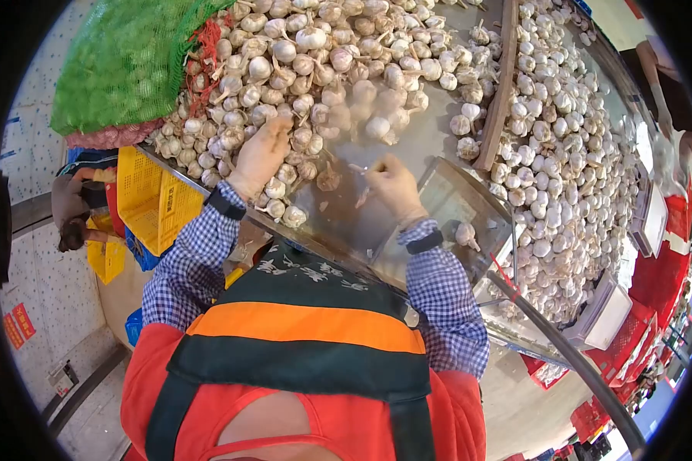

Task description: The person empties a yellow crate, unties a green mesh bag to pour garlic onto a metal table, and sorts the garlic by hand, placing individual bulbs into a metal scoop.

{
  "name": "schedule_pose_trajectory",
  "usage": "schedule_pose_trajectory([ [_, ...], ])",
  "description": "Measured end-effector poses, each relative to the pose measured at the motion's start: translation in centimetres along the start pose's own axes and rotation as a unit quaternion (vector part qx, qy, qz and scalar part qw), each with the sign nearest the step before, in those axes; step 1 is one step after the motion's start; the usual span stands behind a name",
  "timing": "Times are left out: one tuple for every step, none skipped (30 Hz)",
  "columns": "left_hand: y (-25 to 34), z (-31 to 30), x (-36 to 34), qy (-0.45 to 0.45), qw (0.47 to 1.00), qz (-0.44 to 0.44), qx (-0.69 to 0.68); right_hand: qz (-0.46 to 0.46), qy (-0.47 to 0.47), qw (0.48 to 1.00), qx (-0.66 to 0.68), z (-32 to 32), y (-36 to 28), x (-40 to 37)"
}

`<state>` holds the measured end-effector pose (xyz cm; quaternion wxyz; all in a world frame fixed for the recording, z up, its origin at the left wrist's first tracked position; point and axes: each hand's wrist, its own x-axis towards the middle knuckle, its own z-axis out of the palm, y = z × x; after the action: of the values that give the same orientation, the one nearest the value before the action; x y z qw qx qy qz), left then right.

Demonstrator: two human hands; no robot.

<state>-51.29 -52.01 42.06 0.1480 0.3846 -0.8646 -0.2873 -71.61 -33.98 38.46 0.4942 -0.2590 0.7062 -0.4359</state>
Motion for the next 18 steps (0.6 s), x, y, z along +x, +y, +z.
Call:
schedule_pose_trajectory([
  [0.9, 0.2, 0.5, -0.002, 1.000, -0.001, -0.001, 0.002, 0.001, 1.000, 0.000, 1.3, -0.7, -0.3],
  [1.8, 0.4, 1.0, -0.085, 0.990, -0.005, 0.113, -0.156, 0.018, 0.972, -0.174, 2.6, -1.5, -0.6],
  [2.3, 0.6, 1.4, -0.166, 0.960, -0.009, 0.226, -0.307, 0.034, 0.889, -0.339, 4.0, -2.0, -0.6],
  [1.8, 1.1, 1.4, -0.151, 0.963, -0.009, 0.222, -0.308, 0.035, 0.888, -0.339, 5.6, -2.3, -0.5],
  [1.7, 1.4, 1.7, -0.150, 0.963, -0.007, 0.222, -0.229, -0.015, 0.853, -0.469, 7.2, -2.4, -0.3],
  [1.7, 1.5, 2.3, -0.169, 0.952, 0.001, 0.256, -0.145, -0.064, 0.796, -0.584, 7.9, -2.2, 0.0],
  [1.6, 1.6, 2.8, -0.187, 0.939, 0.010, 0.290, -0.147, -0.060, 0.797, -0.583, 8.2, -1.0, 0.5],
  [1.7, 1.7, 3.0, -0.176, 0.937, 0.028, 0.299, -0.134, -0.045, 0.826, -0.546, 8.5, -0.9, 0.6],
  [1.6, 1.7, 3.1, -0.173, 0.937, 0.027, 0.303, -0.121, -0.032, 0.852, -0.509, 8.5, -0.7, 0.7],
  [1.4, 1.7, 2.8, -0.167, 0.938, 0.042, 0.300, -0.206, -0.065, 0.848, -0.484, 7.2, -0.1, 0.0],
  [1.8, 1.4, 2.4, -0.162, 0.939, 0.058, 0.296, -0.205, -0.065, 0.850, -0.481, 6.6, 1.1, -0.2],
  [2.1, 1.2, 2.1, -0.146, 0.944, 0.051, 0.292, -0.214, -0.054, 0.915, -0.338, 6.3, 2.7, -0.2],
  [2.2, 1.1, 1.9, -0.151, 0.943, 0.053, 0.292, -0.216, -0.041, 0.957, -0.188, 5.7, 4.2, -0.3],
  [2.2, 1.0, 1.8, -0.145, 0.943, 0.064, 0.292, 0.069, -0.161, 0.984, -0.027, 3.7, 0.3, -1.9],
  [2.2, 0.9, 1.7, -0.138, 0.944, 0.076, 0.291, 0.072, -0.157, 0.985, -0.026, 2.6, 0.9, -2.0],
  [2.2, 0.7, 1.6, -0.135, 0.948, 0.099, 0.270, 0.068, -0.143, 0.969, 0.187, 1.4, 1.6, -1.7],
  [1.9, 0.8, 1.6, -0.135, 0.948, 0.102, 0.269, 0.060, -0.124, 0.909, 0.392, 0.1, 2.1, -1.5],
  [1.4, 0.9, 1.5, -0.149, 0.958, 0.087, 0.230, 0.018, -0.024, 0.920, 0.390, -2.2, 0.7, -1.7],
])
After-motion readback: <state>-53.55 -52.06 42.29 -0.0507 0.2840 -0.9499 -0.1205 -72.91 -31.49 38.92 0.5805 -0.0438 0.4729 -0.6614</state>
